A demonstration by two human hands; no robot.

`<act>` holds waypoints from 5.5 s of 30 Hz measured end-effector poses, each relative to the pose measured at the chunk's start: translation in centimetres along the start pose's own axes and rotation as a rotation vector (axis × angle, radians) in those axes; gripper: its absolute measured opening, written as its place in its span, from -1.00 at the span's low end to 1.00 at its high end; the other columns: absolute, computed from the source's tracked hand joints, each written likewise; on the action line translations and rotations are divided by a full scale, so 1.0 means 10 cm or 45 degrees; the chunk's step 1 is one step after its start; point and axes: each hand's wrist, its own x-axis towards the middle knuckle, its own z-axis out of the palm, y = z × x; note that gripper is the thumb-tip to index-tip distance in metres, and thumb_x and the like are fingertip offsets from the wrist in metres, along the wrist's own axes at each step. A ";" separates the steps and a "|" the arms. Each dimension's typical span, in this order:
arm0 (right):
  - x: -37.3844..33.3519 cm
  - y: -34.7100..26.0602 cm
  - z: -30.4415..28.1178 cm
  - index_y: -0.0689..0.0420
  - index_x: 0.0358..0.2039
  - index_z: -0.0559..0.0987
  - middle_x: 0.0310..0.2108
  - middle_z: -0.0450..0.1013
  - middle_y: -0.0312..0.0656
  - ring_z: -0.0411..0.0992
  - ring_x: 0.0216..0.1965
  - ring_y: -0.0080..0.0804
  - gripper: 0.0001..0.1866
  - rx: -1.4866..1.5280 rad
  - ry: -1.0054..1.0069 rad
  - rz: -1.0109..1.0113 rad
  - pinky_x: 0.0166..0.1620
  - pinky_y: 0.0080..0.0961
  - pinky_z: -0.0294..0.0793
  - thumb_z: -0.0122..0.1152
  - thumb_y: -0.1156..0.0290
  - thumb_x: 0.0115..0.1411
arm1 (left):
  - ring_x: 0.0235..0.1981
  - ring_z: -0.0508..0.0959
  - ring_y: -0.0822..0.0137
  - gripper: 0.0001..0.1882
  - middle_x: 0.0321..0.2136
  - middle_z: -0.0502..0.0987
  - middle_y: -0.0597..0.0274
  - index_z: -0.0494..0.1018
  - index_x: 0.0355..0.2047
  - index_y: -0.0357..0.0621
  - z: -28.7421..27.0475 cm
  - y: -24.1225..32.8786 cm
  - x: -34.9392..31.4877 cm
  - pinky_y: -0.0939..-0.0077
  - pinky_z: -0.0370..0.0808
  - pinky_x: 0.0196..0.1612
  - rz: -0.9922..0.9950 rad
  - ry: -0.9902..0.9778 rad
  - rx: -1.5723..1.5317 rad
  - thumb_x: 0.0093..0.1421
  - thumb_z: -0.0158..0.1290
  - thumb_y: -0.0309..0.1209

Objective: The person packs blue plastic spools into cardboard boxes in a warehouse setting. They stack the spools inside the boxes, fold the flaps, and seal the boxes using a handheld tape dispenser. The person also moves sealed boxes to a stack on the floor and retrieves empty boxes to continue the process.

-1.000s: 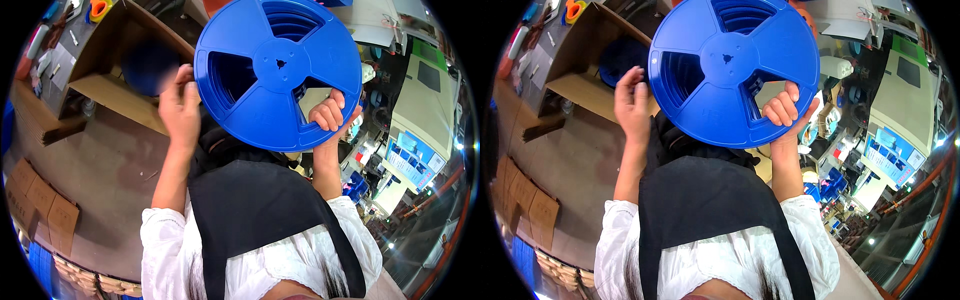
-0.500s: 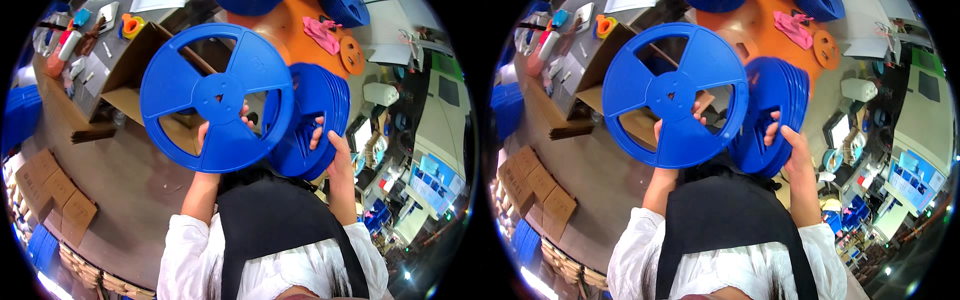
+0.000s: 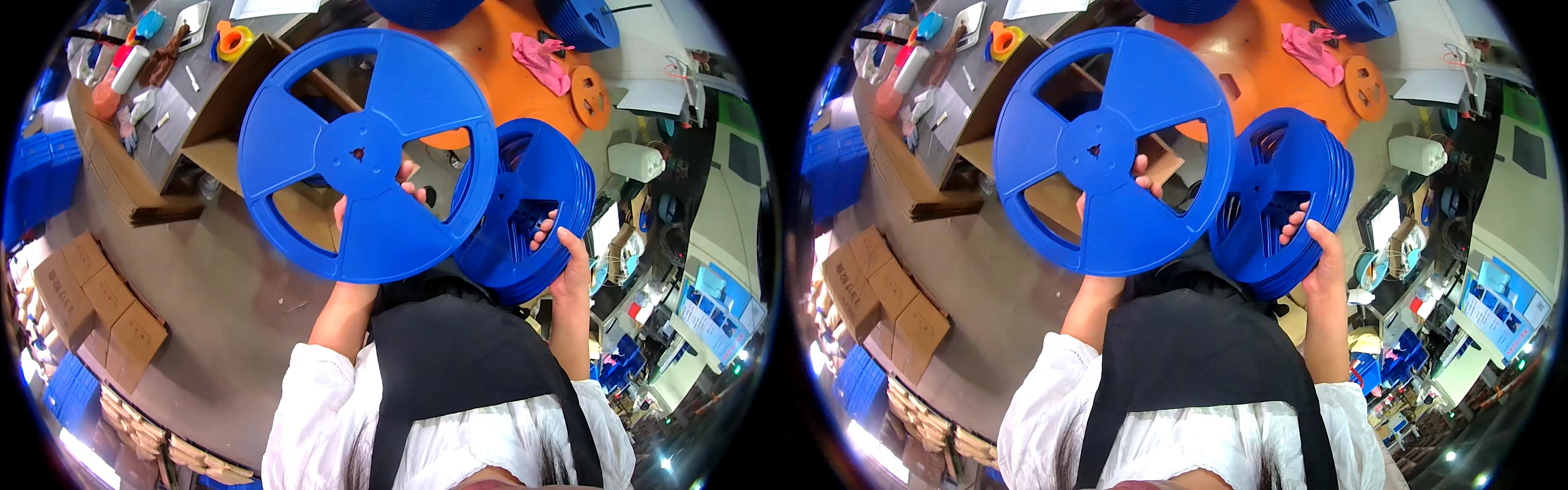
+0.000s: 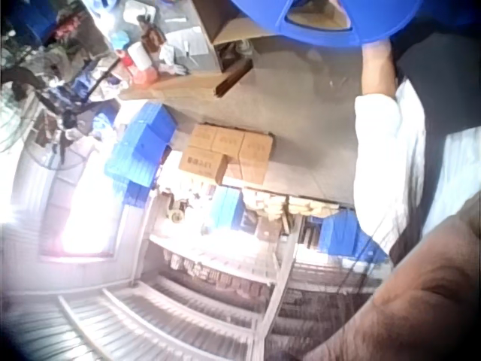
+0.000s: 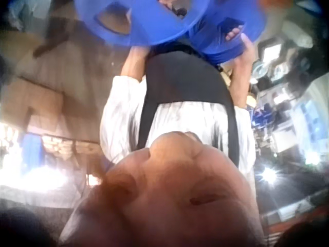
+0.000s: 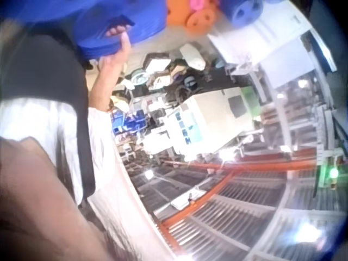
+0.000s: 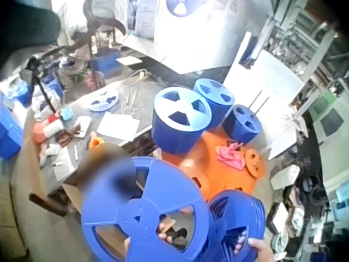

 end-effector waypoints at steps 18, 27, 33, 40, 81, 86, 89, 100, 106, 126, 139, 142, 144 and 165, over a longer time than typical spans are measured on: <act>-0.08 -0.20 -0.29 0.25 -0.12 0.29 -0.60 0.21 -0.34 0.21 -0.66 -0.63 -0.62 0.754 -0.705 -0.298 -0.58 -0.66 0.23 0.23 0.40 0.14 | 0.05 0.42 0.11 -0.20 0.20 0.19 -0.12 0.01 0.32 -0.07 -0.27 0.33 -0.06 0.15 0.30 0.22 0.062 -0.293 -0.218 0.20 0.05 -0.02; 0.06 -0.16 -0.27 0.22 -0.21 0.31 -0.68 0.21 -0.37 0.19 -0.75 -0.67 -0.62 0.991 -1.017 -0.353 -0.68 -0.71 0.17 0.27 0.29 0.16 | 0.10 0.36 0.13 -0.06 0.22 0.15 -0.11 -0.06 0.34 -0.04 -0.51 0.80 -0.24 0.21 0.35 0.21 0.260 -0.341 0.108 0.12 0.13 0.08; 0.06 -0.17 -0.14 0.23 -0.20 0.31 -0.67 0.22 -0.35 0.21 -0.74 -0.65 -0.63 1.024 -1.050 -0.361 -0.66 -0.68 0.19 0.26 0.30 0.17 | 0.06 0.41 0.19 -0.22 0.19 0.23 -0.10 0.01 0.30 -0.13 -0.35 0.72 -0.33 0.26 0.39 0.17 0.238 0.082 0.308 0.17 0.05 -0.12; -0.07 -0.20 0.20 0.19 -0.12 0.34 -0.63 0.22 -0.37 0.19 -0.70 -0.63 -0.51 0.504 -0.929 -0.415 -0.64 -0.66 0.16 0.27 0.11 0.13 | -0.06 0.44 0.28 -0.31 -0.06 0.42 0.16 0.23 0.16 -0.16 -0.23 0.14 -0.07 0.39 0.42 -0.02 -0.062 0.207 0.973 -0.01 0.20 -0.40; -0.06 0.09 -0.28 0.22 0.18 0.28 -0.09 0.48 -0.09 0.47 -0.09 -0.23 -0.31 0.277 -0.308 -0.162 0.00 -0.33 0.52 0.21 0.46 -0.02 | 0.01 0.45 0.20 -0.06 0.02 0.37 0.07 0.08 0.24 -0.10 -0.21 0.23 -0.12 0.18 0.30 0.25 0.015 -0.323 -0.137 0.01 0.22 0.13; -0.06 0.10 -0.42 0.18 0.13 0.32 -0.22 0.45 -0.21 0.42 -0.23 -0.35 -0.37 0.398 -0.402 -0.298 -0.09 -0.37 0.46 0.25 0.45 0.00 | -0.01 0.45 0.23 0.03 0.01 0.35 0.11 0.07 0.26 -0.07 -0.47 0.39 -0.22 0.21 0.38 0.19 0.066 -0.298 -0.041 -0.05 0.16 0.29; -0.06 0.04 -0.47 0.15 0.08 0.36 -0.33 0.40 -0.29 0.37 -0.33 -0.46 -0.48 0.511 -0.475 -0.328 -0.22 -0.48 0.39 0.21 0.47 0.07 | 0.02 0.43 0.20 -0.04 -0.06 0.41 0.13 0.14 0.18 -0.19 -0.41 0.48 -0.31 0.27 0.26 0.27 0.181 -0.341 -0.088 -0.04 0.23 0.17; 0.05 -0.05 -0.41 0.17 0.07 0.35 -0.36 0.40 -0.23 0.27 -0.43 -0.47 -0.56 0.852 -0.802 -0.336 -0.32 -0.47 0.29 0.15 0.44 0.16 | 0.14 0.34 0.14 -0.08 0.04 0.34 0.06 0.15 0.19 -0.24 -0.53 0.84 -0.40 0.21 0.24 0.28 0.215 -0.173 0.302 0.04 0.16 0.17; -0.04 -0.09 -0.05 0.24 0.11 0.32 -0.19 0.49 -0.05 0.48 -0.16 -0.18 -0.40 0.322 -0.694 -0.397 -0.07 -0.26 0.48 0.22 0.39 0.03 | 0.01 0.48 0.18 -0.34 -0.08 0.49 0.03 0.31 0.11 -0.22 0.14 0.45 -0.24 0.28 0.46 0.08 0.205 0.459 0.897 0.08 0.18 -0.11; -0.24 -0.02 0.46 0.34 0.14 0.26 0.02 0.40 0.14 0.49 -0.05 -0.09 -0.35 -0.194 -0.431 -0.211 0.06 -0.20 0.46 0.22 0.26 0.14 | -0.07 0.53 0.11 -0.23 -0.08 0.49 -0.04 0.27 0.13 -0.23 -0.10 0.22 -0.15 0.20 0.47 0.07 -0.309 0.093 0.507 -0.08 0.24 -0.20; -0.06 0.12 0.15 0.30 0.12 0.31 0.00 0.44 0.08 0.48 -0.04 -0.16 -0.47 -0.129 -0.032 -0.162 0.04 -0.25 0.49 0.09 0.38 0.15 | -0.02 0.47 0.21 -0.09 -0.17 0.44 0.16 0.10 0.24 -0.10 -0.19 0.14 -0.21 0.19 0.34 0.23 -0.012 -0.226 0.055 0.05 0.16 0.17; -0.05 0.15 0.12 0.28 0.14 0.30 0.00 0.44 0.08 0.47 -0.02 -0.13 -0.45 -0.099 -0.019 -0.134 0.06 -0.23 0.47 0.10 0.39 0.13 | -0.01 0.46 0.20 -0.08 -0.15 0.43 0.14 0.07 0.26 -0.11 -0.21 0.15 -0.19 0.19 0.34 0.24 -0.008 -0.193 0.016 0.06 0.14 0.17; -0.04 0.17 0.11 0.29 0.15 0.29 -0.01 0.44 0.09 0.47 -0.01 -0.13 -0.44 -0.102 -0.029 -0.149 0.07 -0.22 0.47 0.10 0.39 0.13 | 0.00 0.45 0.19 -0.08 -0.13 0.42 0.14 0.06 0.26 -0.12 -0.25 0.18 -0.15 0.19 0.33 0.24 -0.011 -0.201 -0.007 0.07 0.13 0.17; 0.12 0.41 0.39 0.37 -0.03 0.41 -0.15 0.49 0.06 0.52 -0.14 -0.12 -0.59 -0.247 0.141 0.040 -0.03 -0.20 0.53 0.00 0.48 0.09 | 0.18 0.31 0.10 -0.32 0.18 0.30 0.05 0.20 0.23 -0.10 -2.40 1.11 0.43 0.08 0.24 0.23 0.010 0.847 0.610 0.25 -0.11 0.07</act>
